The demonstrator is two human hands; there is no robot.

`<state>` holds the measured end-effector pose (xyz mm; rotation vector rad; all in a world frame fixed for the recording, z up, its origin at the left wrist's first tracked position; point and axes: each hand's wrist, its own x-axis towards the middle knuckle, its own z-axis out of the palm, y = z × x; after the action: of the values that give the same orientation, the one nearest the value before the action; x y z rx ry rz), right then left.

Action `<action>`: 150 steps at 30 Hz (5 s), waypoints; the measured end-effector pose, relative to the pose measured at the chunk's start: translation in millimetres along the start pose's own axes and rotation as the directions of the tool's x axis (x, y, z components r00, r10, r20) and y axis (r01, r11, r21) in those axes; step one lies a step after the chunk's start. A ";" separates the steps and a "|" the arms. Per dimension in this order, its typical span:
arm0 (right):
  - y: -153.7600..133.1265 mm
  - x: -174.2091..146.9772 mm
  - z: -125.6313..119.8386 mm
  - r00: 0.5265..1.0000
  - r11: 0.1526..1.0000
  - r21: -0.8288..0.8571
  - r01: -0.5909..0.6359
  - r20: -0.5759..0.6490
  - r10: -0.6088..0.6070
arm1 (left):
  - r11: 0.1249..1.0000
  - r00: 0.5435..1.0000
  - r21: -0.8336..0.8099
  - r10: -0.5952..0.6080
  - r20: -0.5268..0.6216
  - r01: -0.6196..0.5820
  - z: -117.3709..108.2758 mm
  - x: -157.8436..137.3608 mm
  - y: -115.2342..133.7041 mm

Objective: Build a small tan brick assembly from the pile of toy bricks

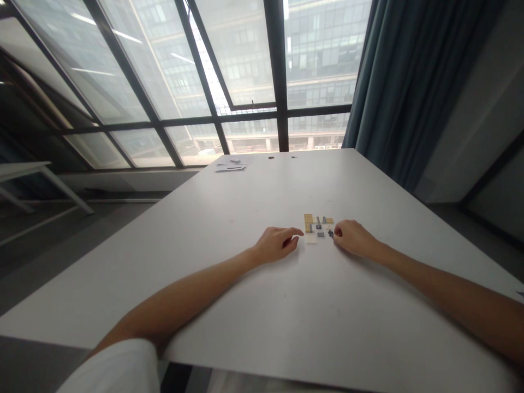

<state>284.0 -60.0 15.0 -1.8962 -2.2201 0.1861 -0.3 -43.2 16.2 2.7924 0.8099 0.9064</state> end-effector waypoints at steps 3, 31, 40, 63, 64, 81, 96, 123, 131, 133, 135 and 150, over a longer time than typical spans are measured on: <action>1.1 1.0 2.3 1.000 1.000 -0.006 -0.007 0.001 0.007 | 1.000 1.000 -0.008 0.012 -0.001 -0.012 -1.1 0.8 1.2; 4.1 5.5 3.1 0.999 0.998 0.053 0.039 -0.028 -0.038 | 1.000 1.000 0.006 0.023 0.017 -0.023 -1.3 1.7 1.8; 3.7 5.0 3.3 0.998 0.997 0.057 0.053 -0.021 -0.051 | 1.000 0.999 0.014 0.024 0.038 -0.024 -2.2 2.1 1.8; 0.6 0.6 0.0 0.999 1.000 0.005 0.021 -0.027 -0.021 | 0.999 0.998 0.024 0.038 0.049 -0.039 -3.9 3.0 3.5; 0.9 1.2 0.7 0.999 1.000 0.003 0.018 -0.030 -0.018 | 0.999 0.998 0.024 0.035 0.052 -0.036 -3.7 3.0 3.4; -3.1 0.6 -1.8 0.987 0.997 0.061 0.050 -0.159 -0.040 | 0.999 0.997 0.019 0.045 0.056 -0.046 -3.9 3.9 4.6; -5.9 -2.5 2.0 0.986 0.992 0.002 0.129 -0.104 -0.129 | 0.998 0.996 0.020 0.063 0.069 -0.064 -2.1 4.5 4.5; -5.2 -7.3 -0.6 0.999 0.999 -0.024 0.028 -0.027 -0.028 | 0.998 0.995 0.020 0.064 0.074 -0.065 -3.0 4.9 5.0; -7.2 -4.2 2.2 0.999 0.999 -0.025 0.029 -0.036 -0.030 | 0.997 0.995 0.030 0.061 0.085 -0.064 -1.1 3.8 1.8; -7.3 -4.2 2.7 0.999 0.999 -0.028 0.029 -0.039 -0.030 | 0.998 0.994 0.034 0.056 0.092 -0.059 -2.1 4.1 2.9; -7.3 -4.4 2.8 0.999 0.999 -0.030 0.028 -0.040 -0.029 | 0.998 0.994 0.037 0.055 0.093 -0.058 -3.1 4.5 4.0; -11.3 -7.1 4.5 0.999 0.999 -0.048 -0.001 -0.045 -0.001 | 0.998 0.993 0.037 0.036 0.110 -0.041 -3.5 4.8 4.2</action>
<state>273.1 -68.6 12.7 -1.9058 -2.2142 0.0903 3.0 -44.5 22.5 2.8719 0.7687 0.7423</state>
